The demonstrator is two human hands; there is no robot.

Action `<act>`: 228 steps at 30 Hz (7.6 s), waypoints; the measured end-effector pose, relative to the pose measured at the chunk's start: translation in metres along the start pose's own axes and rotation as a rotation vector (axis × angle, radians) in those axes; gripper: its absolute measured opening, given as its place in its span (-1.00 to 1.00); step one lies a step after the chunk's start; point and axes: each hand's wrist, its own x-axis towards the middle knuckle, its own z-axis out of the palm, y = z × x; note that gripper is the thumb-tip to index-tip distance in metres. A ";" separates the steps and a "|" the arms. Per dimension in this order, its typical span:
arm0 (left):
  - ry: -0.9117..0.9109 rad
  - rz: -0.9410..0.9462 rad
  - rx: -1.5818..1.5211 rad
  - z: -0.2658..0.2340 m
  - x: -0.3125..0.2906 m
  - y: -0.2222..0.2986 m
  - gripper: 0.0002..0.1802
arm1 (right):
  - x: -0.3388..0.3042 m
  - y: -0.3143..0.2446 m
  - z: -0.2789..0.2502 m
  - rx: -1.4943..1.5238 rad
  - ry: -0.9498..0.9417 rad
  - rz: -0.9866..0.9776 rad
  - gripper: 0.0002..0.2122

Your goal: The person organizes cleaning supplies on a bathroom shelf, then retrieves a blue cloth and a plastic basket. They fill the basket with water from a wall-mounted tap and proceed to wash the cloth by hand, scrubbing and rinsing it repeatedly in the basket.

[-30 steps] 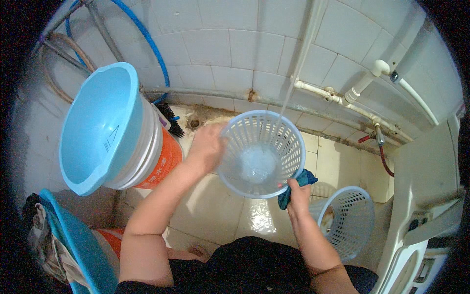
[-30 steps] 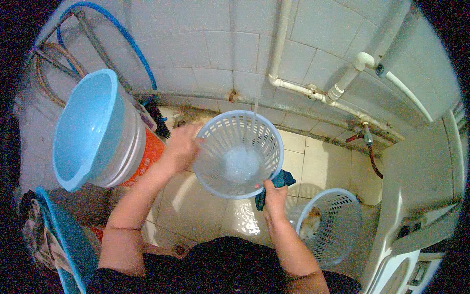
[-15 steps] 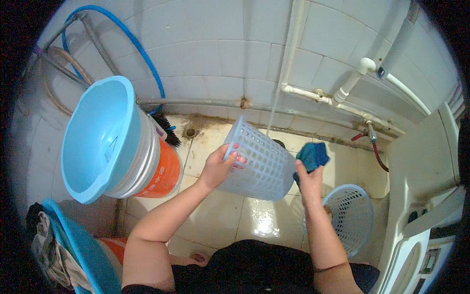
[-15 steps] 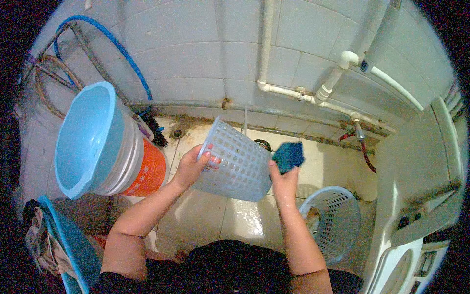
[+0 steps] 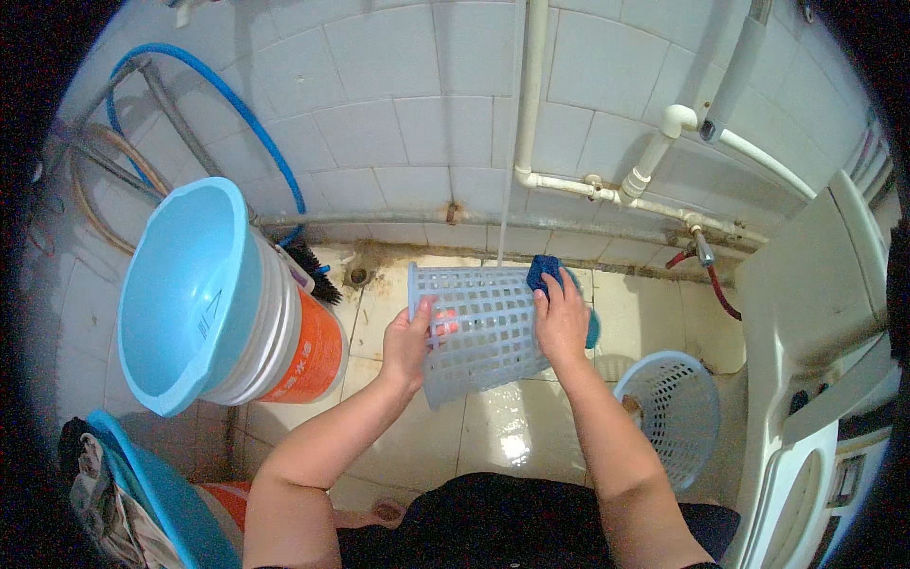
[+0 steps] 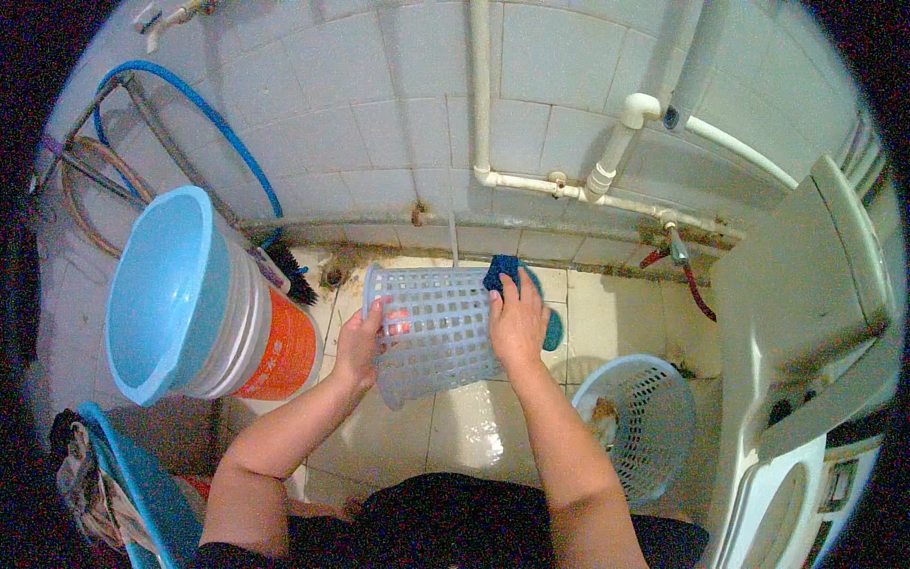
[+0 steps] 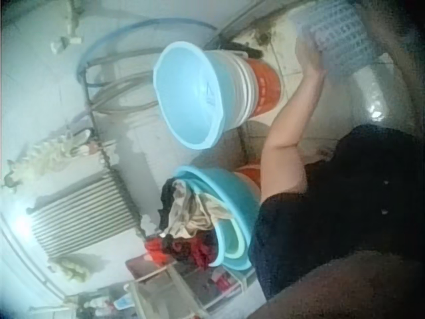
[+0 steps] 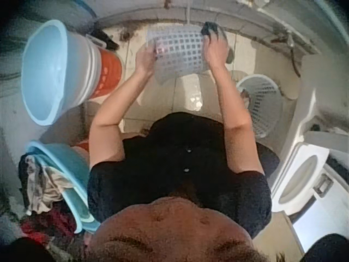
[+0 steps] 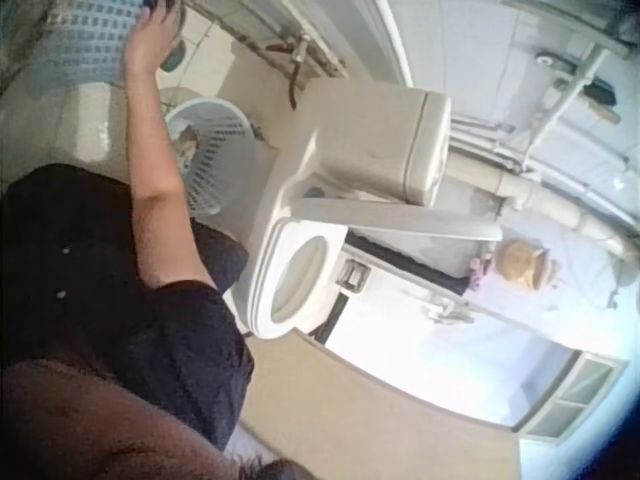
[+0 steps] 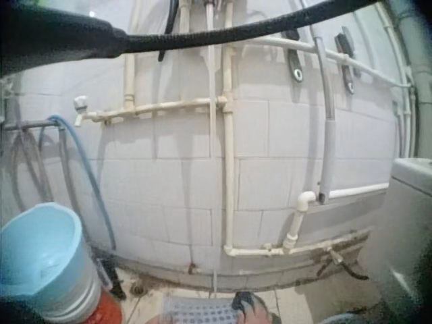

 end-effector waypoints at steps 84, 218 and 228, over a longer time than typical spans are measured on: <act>-0.209 0.236 0.647 -0.065 0.033 0.014 -0.71 | -0.039 0.069 0.016 1.286 0.198 0.957 -0.91; -0.503 -0.161 1.039 -0.076 0.040 -0.101 -0.74 | -0.063 0.012 -0.043 0.593 -0.739 -0.048 -0.80; -0.613 -0.346 0.217 -0.026 0.019 -0.031 -0.75 | -0.075 -0.029 -0.059 0.639 -0.338 -0.191 -0.66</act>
